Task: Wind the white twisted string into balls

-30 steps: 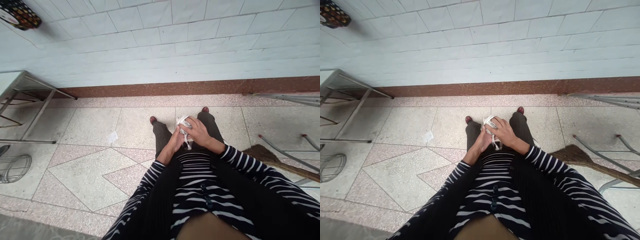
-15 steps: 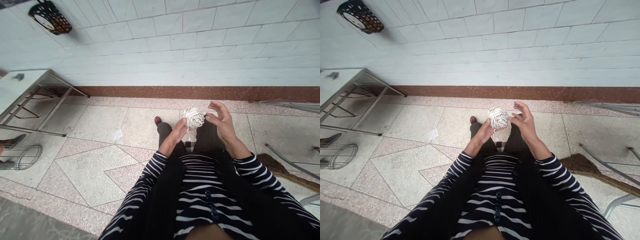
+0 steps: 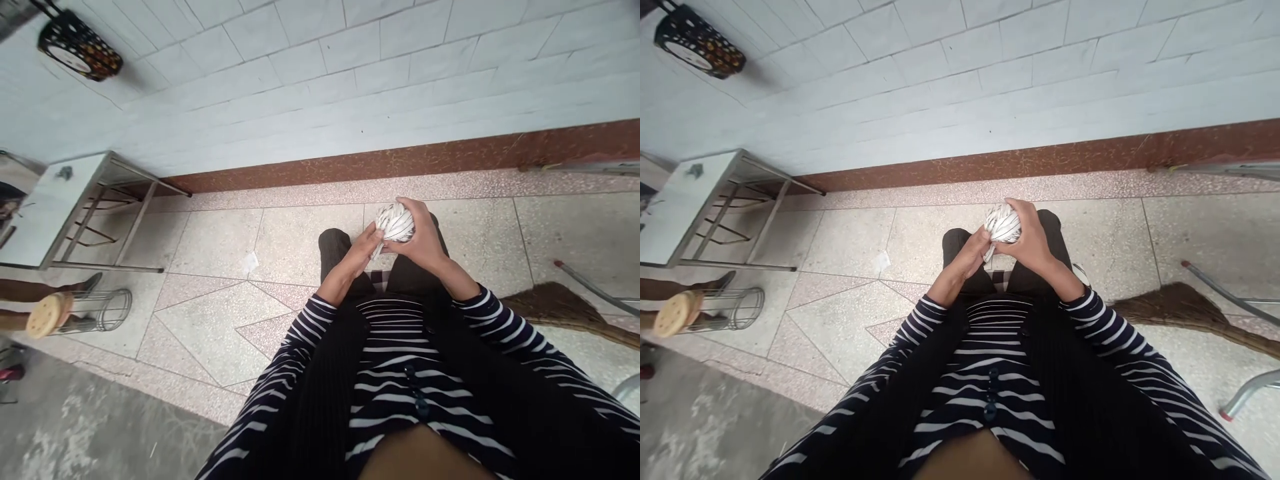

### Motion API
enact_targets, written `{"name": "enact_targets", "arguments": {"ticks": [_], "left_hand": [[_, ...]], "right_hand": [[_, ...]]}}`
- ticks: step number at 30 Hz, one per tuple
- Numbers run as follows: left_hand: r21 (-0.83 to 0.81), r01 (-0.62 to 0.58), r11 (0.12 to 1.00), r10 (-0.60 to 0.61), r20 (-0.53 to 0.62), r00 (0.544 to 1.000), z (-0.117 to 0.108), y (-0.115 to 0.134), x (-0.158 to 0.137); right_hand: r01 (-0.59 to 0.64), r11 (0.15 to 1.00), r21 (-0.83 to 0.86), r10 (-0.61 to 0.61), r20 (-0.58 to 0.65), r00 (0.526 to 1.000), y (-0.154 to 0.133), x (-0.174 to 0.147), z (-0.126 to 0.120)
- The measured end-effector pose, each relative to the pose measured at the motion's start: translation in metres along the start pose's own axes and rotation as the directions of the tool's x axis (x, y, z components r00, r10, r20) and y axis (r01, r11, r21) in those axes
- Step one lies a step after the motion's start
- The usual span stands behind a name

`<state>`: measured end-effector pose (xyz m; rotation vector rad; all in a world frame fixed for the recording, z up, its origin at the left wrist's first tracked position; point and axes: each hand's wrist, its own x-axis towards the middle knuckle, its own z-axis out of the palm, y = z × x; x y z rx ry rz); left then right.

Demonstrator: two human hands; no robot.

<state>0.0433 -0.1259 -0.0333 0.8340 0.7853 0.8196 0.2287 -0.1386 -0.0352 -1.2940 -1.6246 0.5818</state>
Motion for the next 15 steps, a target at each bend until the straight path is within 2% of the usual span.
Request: {"name": "enact_targets", "arguments": {"ticks": [4, 10, 13, 15], "left_hand": [[-0.005, 0.018, 1.0, -0.018, 0.003, 1.0, 0.0, -0.004, 0.014], [-0.04, 0.04, 0.998, -0.043, -0.089, 0.995, 0.009, -0.006, 0.031], [-0.032, 0.055, 0.998, -0.059, -0.122, 0.991, 0.014, -0.003, 0.04], [-0.032, 0.06, 0.998, -0.064, -0.157, 0.986, 0.015, -0.001, 0.047]], "right_hand": [[0.049, 0.982, -0.182, -0.038, 0.062, 0.997, 0.002, 0.002, 0.01], [0.082, 0.945, -0.316, -0.057, 0.089, 0.994, 0.015, 0.018, 0.016], [0.069, 0.956, -0.286, -0.04, 0.107, 0.993, 0.021, 0.026, 0.011], [0.034, 0.986, -0.161, -0.014, 0.122, 0.992, 0.029, 0.03, 0.001]]}}
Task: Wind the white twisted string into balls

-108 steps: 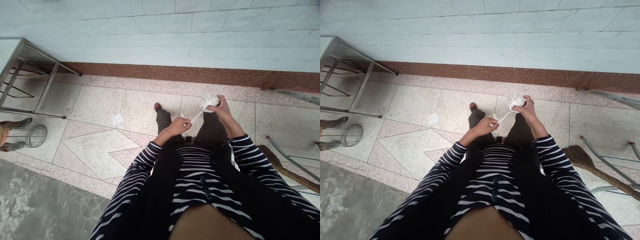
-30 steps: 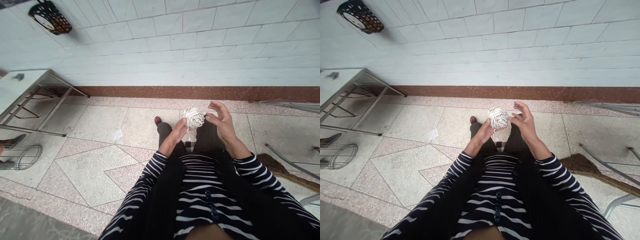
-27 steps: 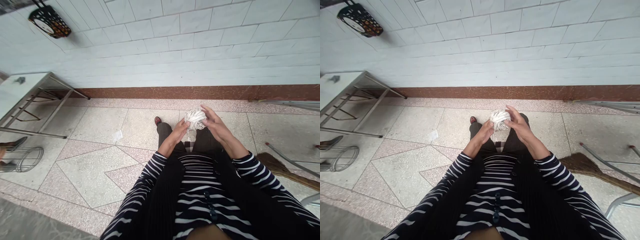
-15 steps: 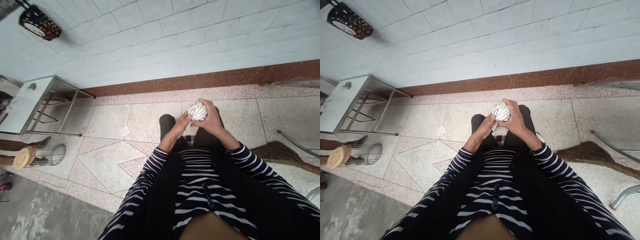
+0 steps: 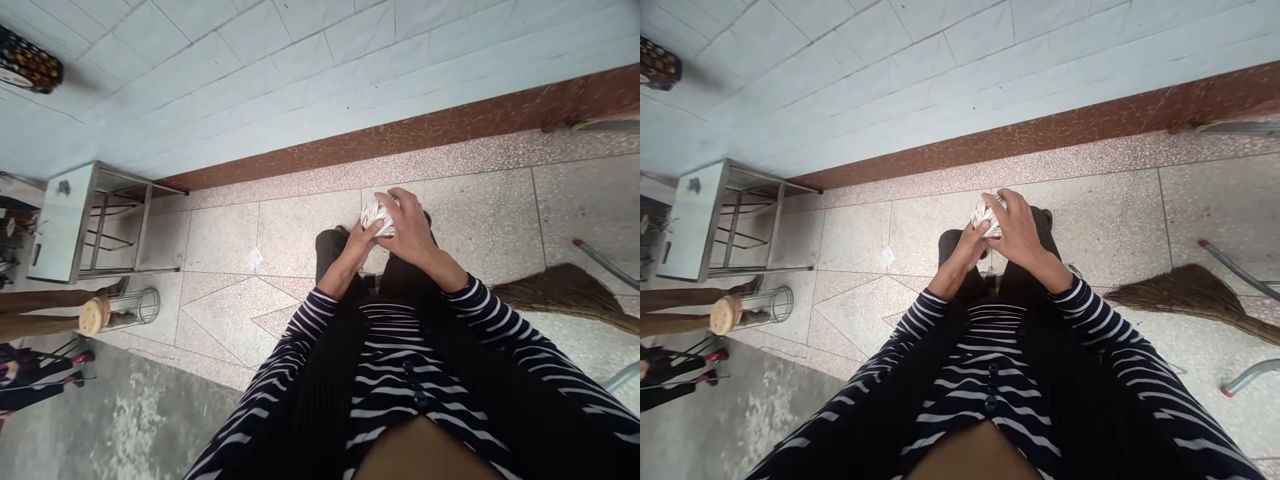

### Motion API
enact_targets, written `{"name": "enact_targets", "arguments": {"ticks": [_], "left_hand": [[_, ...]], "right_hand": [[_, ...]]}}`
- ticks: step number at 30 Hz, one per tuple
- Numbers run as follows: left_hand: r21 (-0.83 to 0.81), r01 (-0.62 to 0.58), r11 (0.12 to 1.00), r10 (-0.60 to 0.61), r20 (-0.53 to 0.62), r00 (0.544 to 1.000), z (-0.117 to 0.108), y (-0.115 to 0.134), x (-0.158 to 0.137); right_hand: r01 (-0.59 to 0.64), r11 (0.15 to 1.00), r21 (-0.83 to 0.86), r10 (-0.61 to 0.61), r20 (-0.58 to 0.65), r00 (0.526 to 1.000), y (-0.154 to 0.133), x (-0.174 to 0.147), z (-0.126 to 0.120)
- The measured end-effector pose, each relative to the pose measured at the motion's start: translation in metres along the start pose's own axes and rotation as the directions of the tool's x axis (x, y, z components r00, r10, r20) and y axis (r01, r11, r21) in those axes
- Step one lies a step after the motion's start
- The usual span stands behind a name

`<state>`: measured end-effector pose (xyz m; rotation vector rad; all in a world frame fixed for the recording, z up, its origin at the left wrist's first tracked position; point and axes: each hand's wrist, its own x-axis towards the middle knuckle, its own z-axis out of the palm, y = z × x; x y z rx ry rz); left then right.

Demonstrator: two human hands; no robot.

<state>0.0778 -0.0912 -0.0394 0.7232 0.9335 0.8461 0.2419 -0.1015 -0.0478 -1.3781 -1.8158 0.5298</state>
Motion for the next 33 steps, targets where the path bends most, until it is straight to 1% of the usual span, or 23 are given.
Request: {"name": "enact_targets", "arguments": {"ticks": [1, 2, 3, 4, 5, 7, 8, 9, 10, 11, 12, 15, 16, 18, 20, 23, 27, 30, 33], "left_hand": [[-0.003, 0.011, 1.0, -0.011, -0.013, 1.0, 0.001, 0.002, 0.003], [-0.012, 0.03, 0.999, -0.03, -0.017, 0.999, 0.002, 0.003, 0.007], [-0.029, 0.055, 0.998, -0.056, -0.011, 0.998, 0.002, 0.004, 0.011], [-0.051, 0.082, 0.995, -0.082, 0.004, 0.997, 0.003, 0.005, 0.014], [-0.075, 0.106, 0.992, -0.105, 0.023, 0.994, 0.004, 0.005, 0.018], [-0.116, 0.126, 0.985, -0.12, 0.056, 0.991, 0.007, 0.005, 0.025], [-0.131, 0.117, 0.984, -0.11, 0.065, 0.992, 0.01, 0.004, 0.029], [-0.143, 0.103, 0.984, -0.094, 0.071, 0.993, 0.012, 0.003, 0.032], [-0.153, 0.089, 0.984, -0.078, 0.076, 0.994, 0.015, 0.002, 0.036], [-0.162, 0.081, 0.983, -0.069, 0.082, 0.994, 0.018, 0.001, 0.04], [-0.169, 0.082, 0.982, -0.067, 0.091, 0.994, 0.021, 0.0, 0.043], [-0.179, 0.118, 0.977, -0.096, 0.126, 0.987, 0.027, -0.001, 0.052], [-0.18, 0.128, 0.975, -0.105, 0.133, 0.985, 0.028, -0.001, 0.054], [-0.177, 0.15, 0.973, -0.125, 0.145, 0.981, 0.03, -0.002, 0.057], [-0.166, 0.172, 0.971, -0.146, 0.156, 0.977, 0.03, -0.004, 0.059], [-0.151, 0.177, 0.972, -0.15, 0.179, 0.972, 0.027, -0.005, 0.058], [-0.137, 0.163, 0.977, -0.136, 0.187, 0.973, 0.019, 0.0, 0.052], [-0.127, 0.177, 0.976, -0.153, 0.183, 0.971, 0.01, 0.005, 0.045], [-0.136, 0.176, 0.975, -0.152, 0.172, 0.973, -0.004, 0.003, 0.04]], "right_hand": [[-0.026, 0.994, 0.105, 0.025, 0.008, 1.0, 0.008, 0.0, -0.006], [-0.071, 0.971, 0.228, 0.07, 0.012, 0.997, 0.017, -0.001, -0.013], [-0.132, 0.925, 0.356, 0.136, 0.016, 0.991, 0.029, -0.002, -0.02], [-0.204, 0.855, 0.477, 0.217, 0.028, 0.976, 0.041, -0.003, -0.027], [-0.276, 0.764, 0.583, 0.301, 0.056, 0.952, 0.053, -0.005, -0.033], [-0.405, 0.56, 0.723, 0.422, 0.172, 0.89, 0.073, -0.008, -0.042], [-0.457, 0.469, 0.756, 0.447, 0.244, 0.861, 0.079, -0.008, -0.045], [-0.5, 0.399, 0.769, 0.455, 0.308, 0.836, 0.082, -0.008, -0.045], [-0.53, 0.356, 0.769, 0.455, 0.353, 0.817, 0.083, -0.008, -0.045], [-0.547, 0.34, 0.765, 0.458, 0.373, 0.807, 0.082, -0.007, -0.043], [-0.549, 0.347, 0.76, 0.466, 0.369, 0.804, 0.08, -0.006, -0.042], [-0.522, 0.404, 0.751, 0.514, 0.286, 0.809, 0.073, -0.005, -0.039], [-0.512, 0.412, 0.754, 0.541, 0.25, 0.803, 0.072, -0.005, -0.039], [-0.495, 0.407, 0.768, 0.595, 0.188, 0.782, 0.07, -0.008, -0.042], [-0.483, 0.387, 0.786, 0.634, 0.153, 0.758, 0.069, -0.014, -0.044], [-0.477, 0.351, 0.806, 0.651, 0.156, 0.743, 0.063, -0.023, -0.045], [-0.481, 0.325, 0.814, 0.64, 0.186, 0.746, 0.051, -0.028, -0.039], [-0.497, 0.32, 0.807, 0.642, 0.2, 0.74, 0.044, -0.026, -0.036], [-0.528, 0.32, 0.786, 0.659, 0.216, 0.721, 0.041, -0.026, -0.035]]}}
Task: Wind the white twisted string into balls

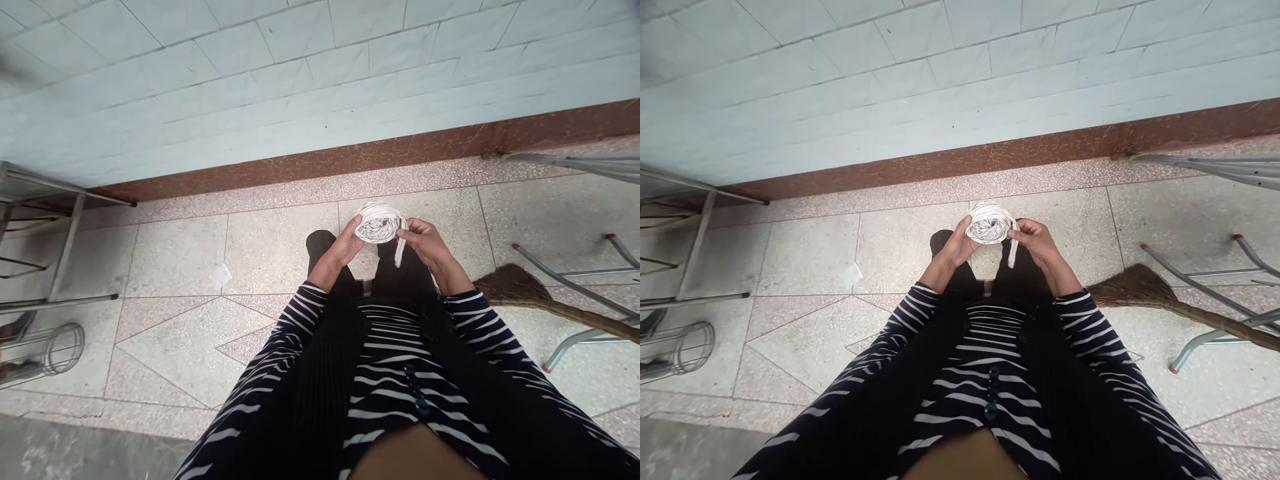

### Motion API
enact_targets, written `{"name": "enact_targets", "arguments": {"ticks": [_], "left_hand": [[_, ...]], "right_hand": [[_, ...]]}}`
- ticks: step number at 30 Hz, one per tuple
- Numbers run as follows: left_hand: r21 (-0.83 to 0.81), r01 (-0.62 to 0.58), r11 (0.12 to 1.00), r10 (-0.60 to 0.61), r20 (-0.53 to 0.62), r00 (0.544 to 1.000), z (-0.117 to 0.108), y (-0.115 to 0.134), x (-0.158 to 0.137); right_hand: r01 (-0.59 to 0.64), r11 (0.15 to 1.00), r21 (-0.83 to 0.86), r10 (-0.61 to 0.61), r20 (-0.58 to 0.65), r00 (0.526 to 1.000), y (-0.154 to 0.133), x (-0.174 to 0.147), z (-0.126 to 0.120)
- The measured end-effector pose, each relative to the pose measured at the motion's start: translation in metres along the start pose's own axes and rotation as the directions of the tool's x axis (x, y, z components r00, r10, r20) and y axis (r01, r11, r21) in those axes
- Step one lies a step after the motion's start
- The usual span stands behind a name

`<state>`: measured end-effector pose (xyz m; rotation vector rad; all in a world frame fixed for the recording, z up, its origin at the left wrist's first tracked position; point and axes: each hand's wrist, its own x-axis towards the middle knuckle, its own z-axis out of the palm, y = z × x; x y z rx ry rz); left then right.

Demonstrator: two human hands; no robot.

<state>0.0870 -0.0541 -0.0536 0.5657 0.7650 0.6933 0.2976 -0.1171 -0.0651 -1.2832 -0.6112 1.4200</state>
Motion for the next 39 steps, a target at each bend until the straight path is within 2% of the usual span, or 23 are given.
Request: {"name": "enact_targets", "arguments": {"ticks": [5, 8, 12, 16, 20, 26, 28, 30, 32, 34, 36, 39], "left_hand": [[0.011, 0.018, 1.0, -0.017, -0.046, 0.999, -0.037, -0.019, 0.0], [0.005, 0.097, 0.995, -0.095, -0.149, 0.984, -0.06, -0.041, 0.012], [-0.078, 0.19, 0.979, -0.206, -0.34, 0.918, -0.083, -0.072, 0.042], [-0.127, 0.169, 0.977, -0.208, -0.445, 0.871, -0.099, -0.088, 0.082], [-0.146, 0.15, 0.978, -0.2, -0.447, 0.872, -0.113, -0.083, 0.126], [-0.139, 0.093, 0.986, -0.141, -0.389, 0.91, -0.133, -0.044, 0.192], [-0.104, 0.096, 0.99, -0.131, -0.409, 0.903, -0.138, -0.031, 0.209], [-0.041, 0.115, 0.993, -0.121, -0.478, 0.87, -0.141, -0.021, 0.22], [0.022, 0.145, 0.989, -0.107, -0.563, 0.82, -0.144, -0.018, 0.224], [0.061, 0.169, 0.984, -0.098, -0.607, 0.789, -0.144, -0.019, 0.22], [0.078, 0.179, 0.981, -0.096, -0.607, 0.789, -0.141, -0.025, 0.21], [0.119, 0.189, 0.975, -0.09, -0.567, 0.819, -0.129, -0.038, 0.185]], "right_hand": [[-0.065, 0.993, -0.096, 0.064, -0.017, 0.998, 0.004, -0.006, -0.002], [-0.128, 0.977, -0.167, 0.13, -0.003, 0.992, 0.014, -0.004, 0.003], [-0.179, 0.954, -0.241, 0.189, 0.019, 0.982, 0.033, 0.017, 0.022], [-0.164, 0.937, -0.31, 0.182, 0.031, 0.983, 0.049, 0.052, 0.041], [-0.126, 0.921, -0.368, 0.145, 0.024, 0.989, 0.059, 0.086, 0.05], [-0.08, 0.908, -0.411, 0.088, 0.002, 0.996, 0.062, 0.127, 0.055], [-0.066, 0.904, -0.422, 0.07, -0.005, 0.998, 0.058, 0.139, 0.056], [-0.057, 0.897, -0.439, 0.059, -0.008, 0.998, 0.054, 0.149, 0.058], [-0.054, 0.884, -0.464, 0.058, -0.006, 0.998, 0.053, 0.156, 0.059], [-0.057, 0.865, -0.498, 0.063, -0.003, 0.998, 0.056, 0.161, 0.06], [-0.067, 0.838, -0.542, 0.074, -0.009, 0.997, 0.061, 0.165, 0.06], [-0.096, 0.787, -0.609, 0.101, -0.027, 0.995, 0.069, 0.168, 0.058]]}}
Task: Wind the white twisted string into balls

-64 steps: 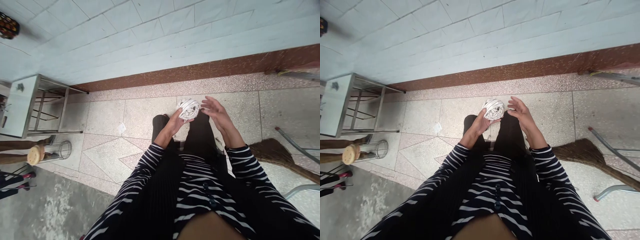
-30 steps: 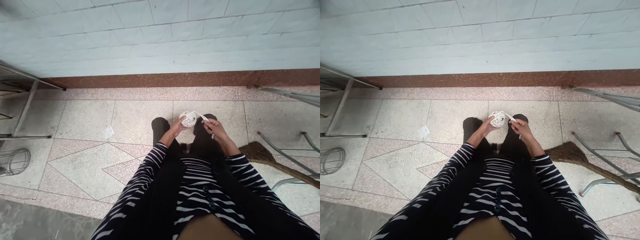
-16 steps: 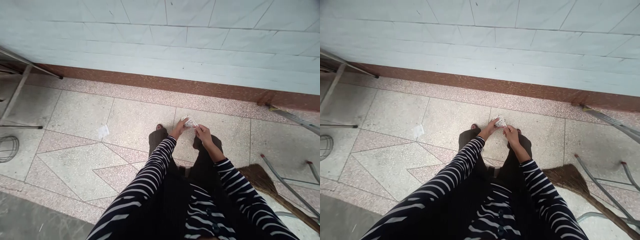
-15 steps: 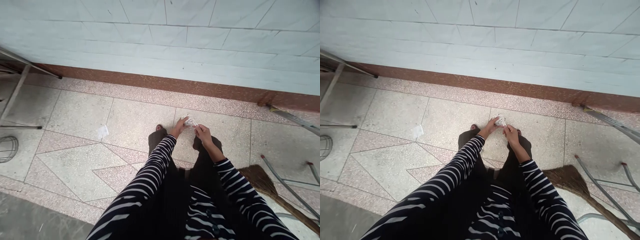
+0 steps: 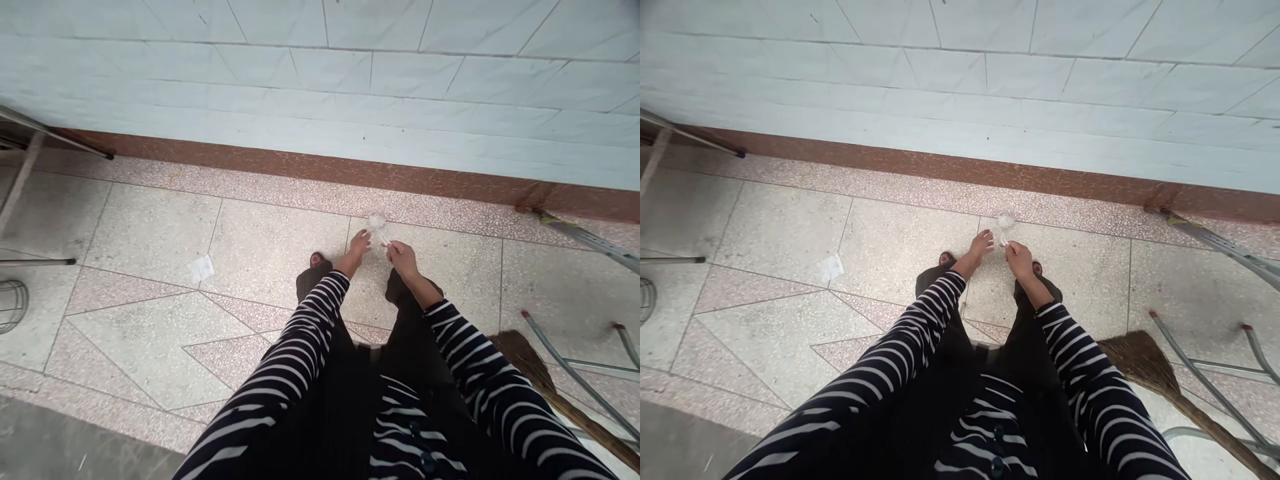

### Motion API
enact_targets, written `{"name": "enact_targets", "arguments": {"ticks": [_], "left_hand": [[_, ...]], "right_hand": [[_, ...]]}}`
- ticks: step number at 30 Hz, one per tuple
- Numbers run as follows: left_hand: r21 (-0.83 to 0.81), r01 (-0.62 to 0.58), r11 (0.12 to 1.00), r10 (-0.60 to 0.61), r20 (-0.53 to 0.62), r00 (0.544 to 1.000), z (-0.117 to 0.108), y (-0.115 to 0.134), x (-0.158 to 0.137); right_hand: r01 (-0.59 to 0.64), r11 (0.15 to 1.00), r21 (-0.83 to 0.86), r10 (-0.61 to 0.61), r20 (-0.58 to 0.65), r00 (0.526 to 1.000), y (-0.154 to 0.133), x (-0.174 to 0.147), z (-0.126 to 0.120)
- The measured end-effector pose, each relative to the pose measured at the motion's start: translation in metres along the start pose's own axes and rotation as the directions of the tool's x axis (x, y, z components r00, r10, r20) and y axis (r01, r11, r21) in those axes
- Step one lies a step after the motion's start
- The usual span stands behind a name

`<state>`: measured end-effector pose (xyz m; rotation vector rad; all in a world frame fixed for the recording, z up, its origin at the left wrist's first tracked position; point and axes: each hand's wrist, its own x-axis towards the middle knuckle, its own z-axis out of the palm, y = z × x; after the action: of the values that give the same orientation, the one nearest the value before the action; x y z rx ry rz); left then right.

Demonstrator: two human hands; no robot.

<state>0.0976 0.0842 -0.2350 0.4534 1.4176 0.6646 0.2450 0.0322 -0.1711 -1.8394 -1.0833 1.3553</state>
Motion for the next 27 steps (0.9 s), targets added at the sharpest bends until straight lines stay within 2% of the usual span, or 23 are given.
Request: {"name": "enact_targets", "arguments": {"ticks": [2, 4, 5, 7, 9, 15, 18, 22, 25, 27], "left_hand": [[0.052, -0.055, 0.997, 0.053, 0.053, 0.997, 0.001, -0.01, -0.023], [0.144, -0.214, 0.966, 0.192, 0.15, 0.97, 0.001, -0.016, -0.045], [0.189, -0.323, 0.927, 0.281, 0.217, 0.935, 0.001, -0.018, -0.056], [0.243, -0.526, 0.815, 0.43, 0.354, 0.831, 0.001, -0.016, -0.072], [0.263, -0.631, 0.73, 0.493, 0.438, 0.752, 0.001, -0.01, -0.083], [0.375, -0.753, 0.541, 0.425, 0.651, 0.629, -0.001, 0.022, -0.112], [0.411, -0.791, 0.454, 0.451, 0.659, 0.601, -0.003, 0.035, -0.134], [0.335, -0.83, 0.445, 0.496, 0.68, 0.54, 0.001, 0.049, -0.163], [0.294, -0.832, 0.47, 0.521, 0.669, 0.531, 0.007, 0.058, -0.183], [0.322, -0.853, 0.411, 0.546, 0.662, 0.513, 0.01, 0.063, -0.195]], "right_hand": [[-0.019, 0.999, -0.034, 0.019, 0.008, 1.0, 0.003, -0.001, 0.001], [-0.026, 0.999, -0.039, 0.026, 0.015, 1.0, 0.004, -0.007, 0.0], [-0.023, 0.999, -0.033, 0.024, 0.014, 1.0, 0.004, -0.011, -0.001], [-0.007, 1.0, -0.011, 0.007, 0.007, 1.0, 0.001, -0.022, -0.005], [0.019, 1.0, 0.015, -0.019, -0.005, 1.0, -0.002, -0.036, -0.011], [0.068, 0.985, 0.158, -0.067, -0.011, 0.998, -0.013, -0.09, -0.037], [0.058, 0.966, 0.252, -0.07, 0.04, 0.997, -0.018, -0.124, -0.053], [0.042, 0.939, 0.342, -0.078, 0.092, 0.993, -0.025, -0.166, -0.075], [0.06, 0.924, 0.379, -0.11, 0.111, 0.988, -0.031, -0.187, -0.089], [0.084, 0.919, 0.386, -0.152, 0.149, 0.977, -0.037, -0.198, -0.096]]}}
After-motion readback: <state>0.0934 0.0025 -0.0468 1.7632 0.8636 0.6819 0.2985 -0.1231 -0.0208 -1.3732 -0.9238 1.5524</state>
